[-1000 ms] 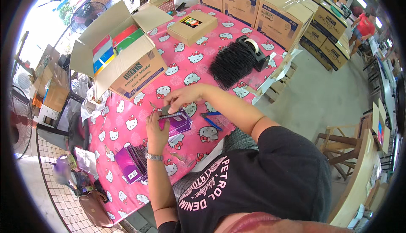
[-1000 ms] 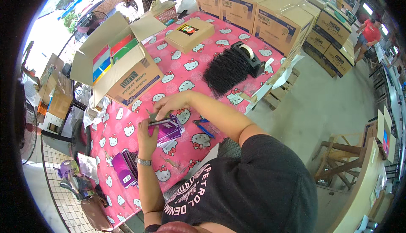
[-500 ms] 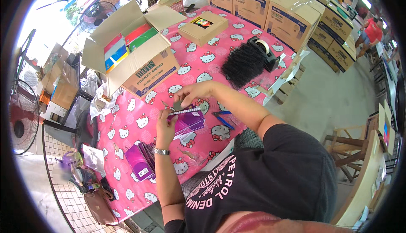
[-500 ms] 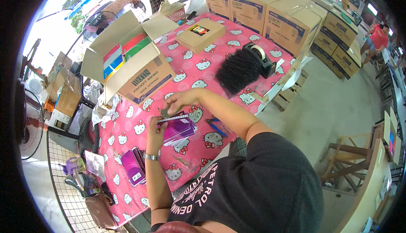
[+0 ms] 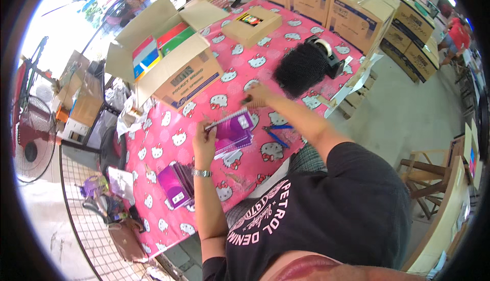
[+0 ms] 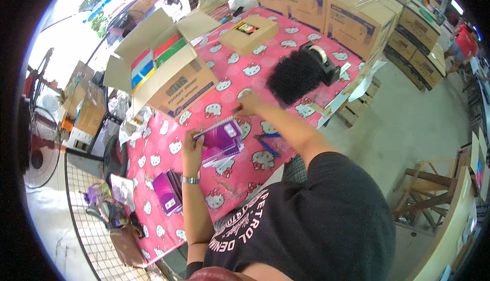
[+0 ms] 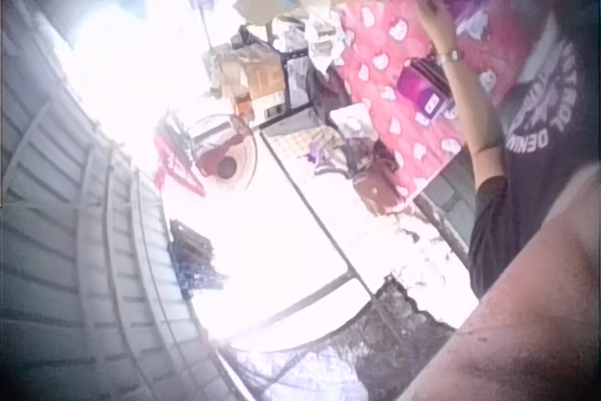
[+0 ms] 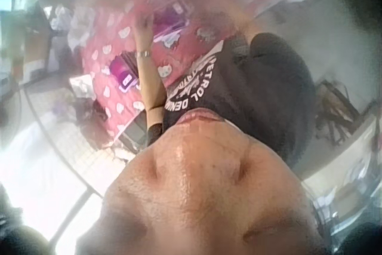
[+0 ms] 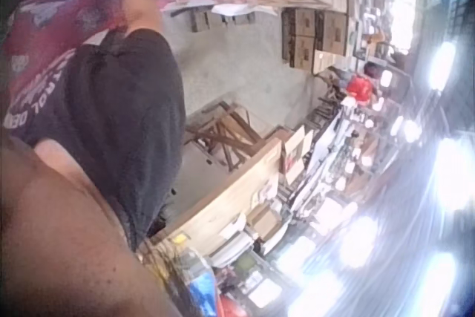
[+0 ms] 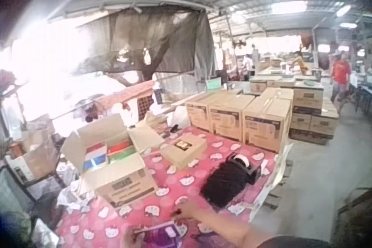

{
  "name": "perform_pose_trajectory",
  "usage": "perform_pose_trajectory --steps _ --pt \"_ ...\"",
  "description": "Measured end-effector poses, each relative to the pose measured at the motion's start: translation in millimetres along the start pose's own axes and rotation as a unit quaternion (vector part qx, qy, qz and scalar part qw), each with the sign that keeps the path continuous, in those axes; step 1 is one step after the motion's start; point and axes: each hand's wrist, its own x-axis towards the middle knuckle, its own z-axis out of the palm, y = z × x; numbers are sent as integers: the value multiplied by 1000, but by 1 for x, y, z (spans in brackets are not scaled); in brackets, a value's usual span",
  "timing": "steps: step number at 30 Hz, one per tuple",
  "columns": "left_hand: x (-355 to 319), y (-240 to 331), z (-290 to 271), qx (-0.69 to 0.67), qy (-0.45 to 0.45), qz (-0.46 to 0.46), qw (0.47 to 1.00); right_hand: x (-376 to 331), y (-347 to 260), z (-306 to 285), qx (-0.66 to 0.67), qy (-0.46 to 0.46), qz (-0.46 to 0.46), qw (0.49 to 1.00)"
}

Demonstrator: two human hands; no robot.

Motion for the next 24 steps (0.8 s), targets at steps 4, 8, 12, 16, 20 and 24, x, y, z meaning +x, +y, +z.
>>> perform_pose_trajectory --steps 4,8,12,16,20,24 --pt "-27 -14 -16 39 81 -95 991 -59 -25 44 187 203 -74 958" --pt "-33 14 3 106 122 -84 983 -170 -57 54 -101 158 65 980" --pt "-34 6 3 72 151 -27 986 -198 -42 76 -80 152 19 985" --pt "-30 6 3 29 145 -87 985 -186 -55 39 171 225 -23 959" --pt "-32 0 6 134 154 -30 978 -177 -109 -11 256 268 -93 924" --pt "-31 0 4 123 131 -3 984 -170 -135 -20 318 207 -132 916"
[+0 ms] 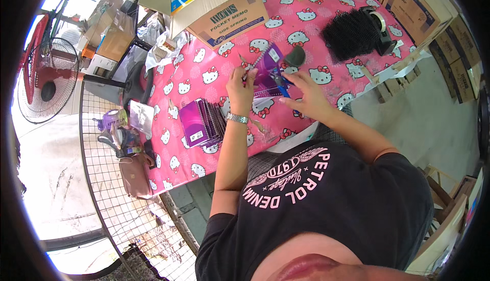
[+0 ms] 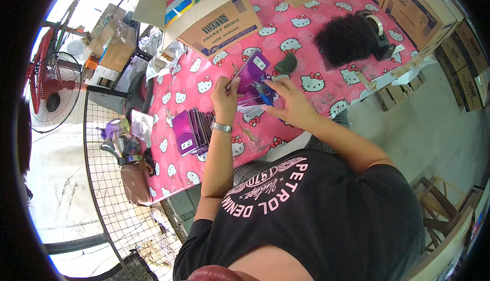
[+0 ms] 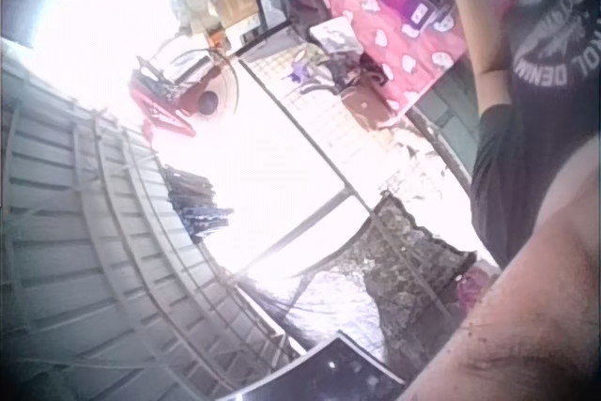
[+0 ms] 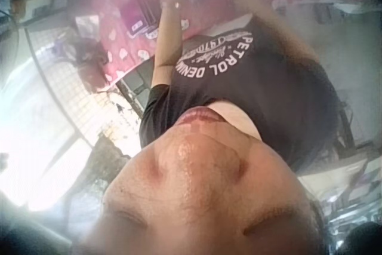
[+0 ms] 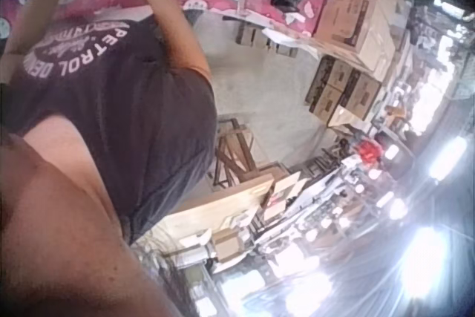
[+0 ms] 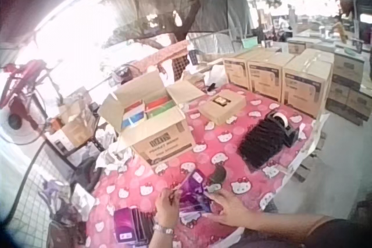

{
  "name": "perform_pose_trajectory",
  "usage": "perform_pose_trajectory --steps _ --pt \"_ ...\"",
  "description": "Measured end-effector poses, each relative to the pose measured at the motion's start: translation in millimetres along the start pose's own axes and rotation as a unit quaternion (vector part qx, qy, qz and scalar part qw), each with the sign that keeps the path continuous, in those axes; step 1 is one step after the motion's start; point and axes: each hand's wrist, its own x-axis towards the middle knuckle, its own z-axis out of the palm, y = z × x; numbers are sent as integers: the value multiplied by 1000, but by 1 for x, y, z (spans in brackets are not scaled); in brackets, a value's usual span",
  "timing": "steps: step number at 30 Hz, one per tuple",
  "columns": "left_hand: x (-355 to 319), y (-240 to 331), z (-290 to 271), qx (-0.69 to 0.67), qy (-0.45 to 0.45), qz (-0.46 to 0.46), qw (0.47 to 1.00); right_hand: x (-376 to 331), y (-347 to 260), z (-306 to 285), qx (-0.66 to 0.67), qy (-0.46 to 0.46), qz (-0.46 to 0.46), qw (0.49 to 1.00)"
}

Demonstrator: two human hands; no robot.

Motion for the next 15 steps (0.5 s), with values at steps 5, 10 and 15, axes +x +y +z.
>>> perform_pose_trajectory --steps 5,10,15 --pt "2 -15 -8 44 32 -12 998 3 -13 8 42 -19 -24 999" --pt "-2 -5 -4 -100 63 -11 993 14 -21 10 55 -40 -37 997" --pt "-5 7 -4 -55 59 -48 996 25 -25 18 25 -46 -35 998"
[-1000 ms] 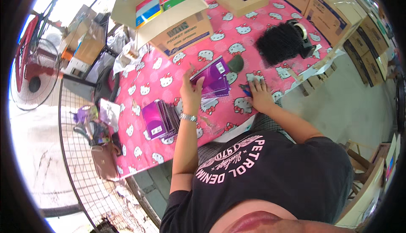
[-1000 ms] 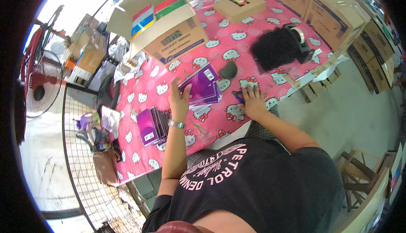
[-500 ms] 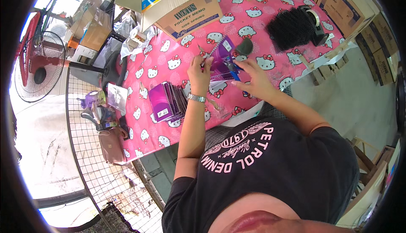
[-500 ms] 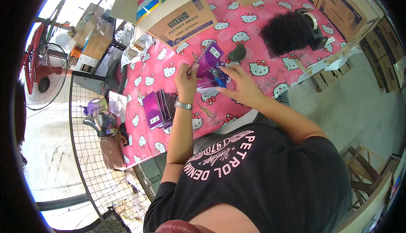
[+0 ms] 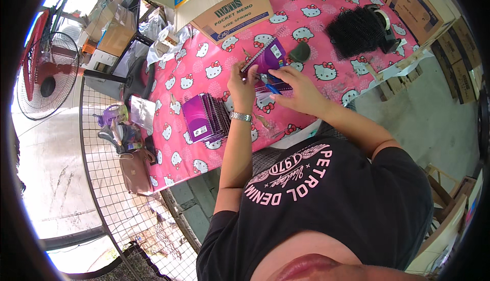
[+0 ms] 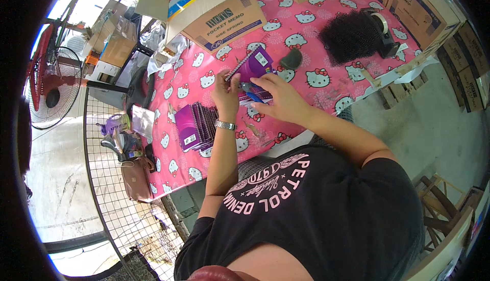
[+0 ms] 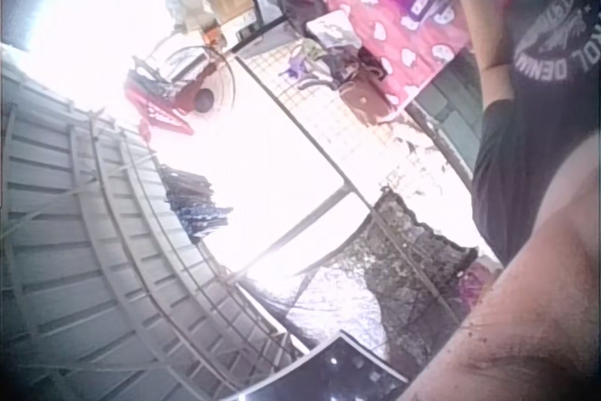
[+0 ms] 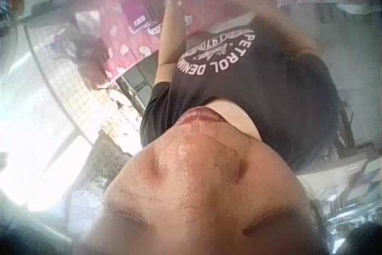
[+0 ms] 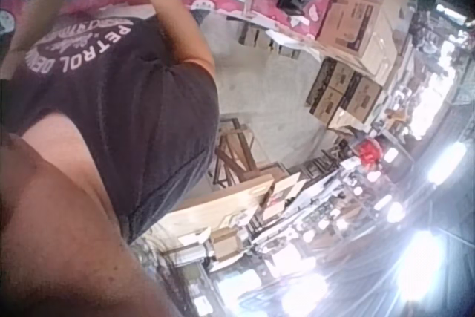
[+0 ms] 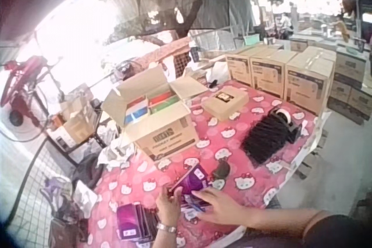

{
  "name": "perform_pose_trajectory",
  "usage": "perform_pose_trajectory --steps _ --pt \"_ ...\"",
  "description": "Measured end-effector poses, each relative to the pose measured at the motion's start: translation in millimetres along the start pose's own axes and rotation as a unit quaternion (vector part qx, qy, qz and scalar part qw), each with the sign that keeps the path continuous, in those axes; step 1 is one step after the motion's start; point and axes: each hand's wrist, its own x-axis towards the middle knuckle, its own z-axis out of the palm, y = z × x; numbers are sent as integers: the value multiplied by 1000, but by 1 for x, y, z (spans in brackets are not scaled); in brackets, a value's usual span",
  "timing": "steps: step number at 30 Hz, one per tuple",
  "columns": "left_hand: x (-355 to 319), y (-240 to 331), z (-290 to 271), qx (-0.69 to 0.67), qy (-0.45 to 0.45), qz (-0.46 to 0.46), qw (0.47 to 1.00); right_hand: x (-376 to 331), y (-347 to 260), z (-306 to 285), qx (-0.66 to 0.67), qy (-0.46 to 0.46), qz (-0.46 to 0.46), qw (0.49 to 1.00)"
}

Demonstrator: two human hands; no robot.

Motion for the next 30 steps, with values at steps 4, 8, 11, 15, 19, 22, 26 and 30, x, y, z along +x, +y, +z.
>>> perform_pose_trajectory --steps 4,8,11,15,19,22,26,30 --pt "-2 -14 -6 30 2 19 999 7 0 8 -27 6 -9 1000" --pt "-1 -21 -8 136 -7 46 990 13 -4 11 -60 16 -21 998" --pt "-3 -9 -2 17 13 61 998 18 0 12 -119 20 -38 992" --pt "-4 -30 -9 -23 -13 21 999 20 -5 13 -191 24 -73 979" --pt "-12 -30 -9 -3 3 39 999 19 -4 15 -166 -10 -46 985" --pt "-21 -15 -15 69 67 126 987 28 -3 1 210 -200 233 928" --pt "-31 16 -39 180 118 218 952 11 3 6 386 -155 217 883" --pt "-34 27 -101 -152 301 1 941 -8 43 -33 -21 43 80 996"
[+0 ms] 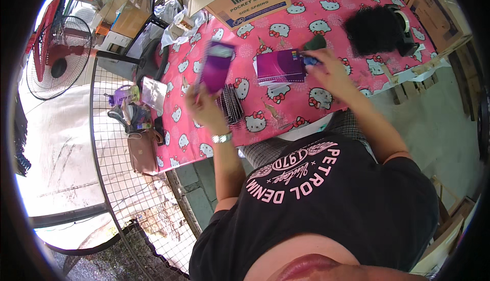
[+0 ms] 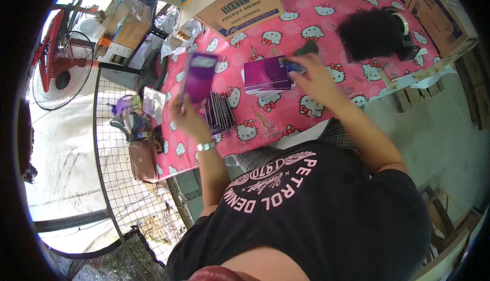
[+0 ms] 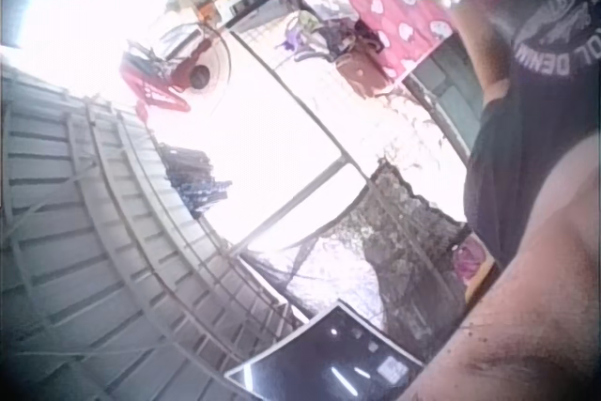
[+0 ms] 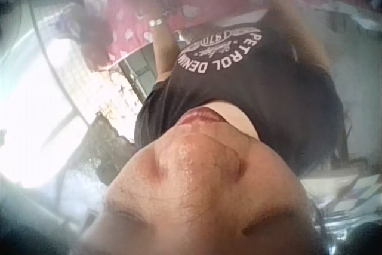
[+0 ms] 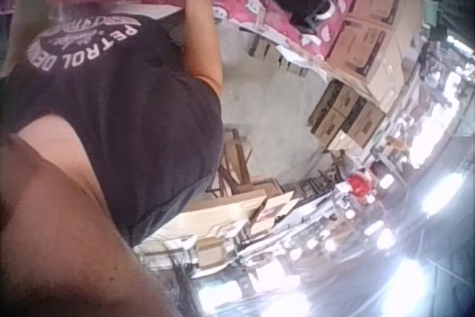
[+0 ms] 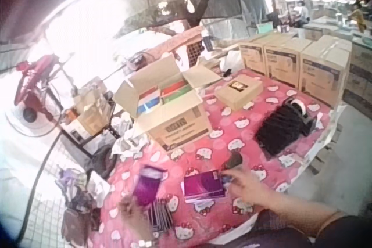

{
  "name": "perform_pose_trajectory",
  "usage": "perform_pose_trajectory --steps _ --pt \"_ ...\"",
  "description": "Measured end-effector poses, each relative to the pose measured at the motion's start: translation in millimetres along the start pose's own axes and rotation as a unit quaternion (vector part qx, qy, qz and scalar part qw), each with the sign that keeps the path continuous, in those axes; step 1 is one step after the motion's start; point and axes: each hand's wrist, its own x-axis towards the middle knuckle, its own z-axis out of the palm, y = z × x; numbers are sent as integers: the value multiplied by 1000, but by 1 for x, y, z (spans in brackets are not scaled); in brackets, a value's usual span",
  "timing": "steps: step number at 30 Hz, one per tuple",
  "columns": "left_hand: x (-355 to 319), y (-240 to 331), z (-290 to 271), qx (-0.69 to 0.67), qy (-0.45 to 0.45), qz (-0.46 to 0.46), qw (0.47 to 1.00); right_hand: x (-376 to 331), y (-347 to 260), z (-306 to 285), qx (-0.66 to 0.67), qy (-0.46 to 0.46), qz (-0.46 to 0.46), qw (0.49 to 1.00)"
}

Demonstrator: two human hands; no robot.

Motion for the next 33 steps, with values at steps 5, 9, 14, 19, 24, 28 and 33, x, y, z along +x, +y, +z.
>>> perform_pose_trajectory --steps 5,9,14,19,24,28,33 --pt "23 -36 -122 353 28 -27 935 -49 106 -7 -268 -11 15 963" --pt "9 -36 -128 528 -21 30 849 -2 117 -22 -344 -20 36 938" --pt "18 -25 -58 494 -65 255 829 75 179 -47 -517 85 123 843" --pt "-31 -27 63 315 -435 363 762 93 191 -40 -577 -85 124 803" --pt "-59 -57 79 375 -517 359 680 79 186 -38 -553 -6 95 828" --pt "-58 -58 76 378 -523 418 640 84 186 -53 -491 10 115 864" --pt "-35 -51 78 328 -538 424 651 85 158 -57 -368 129 66 918"
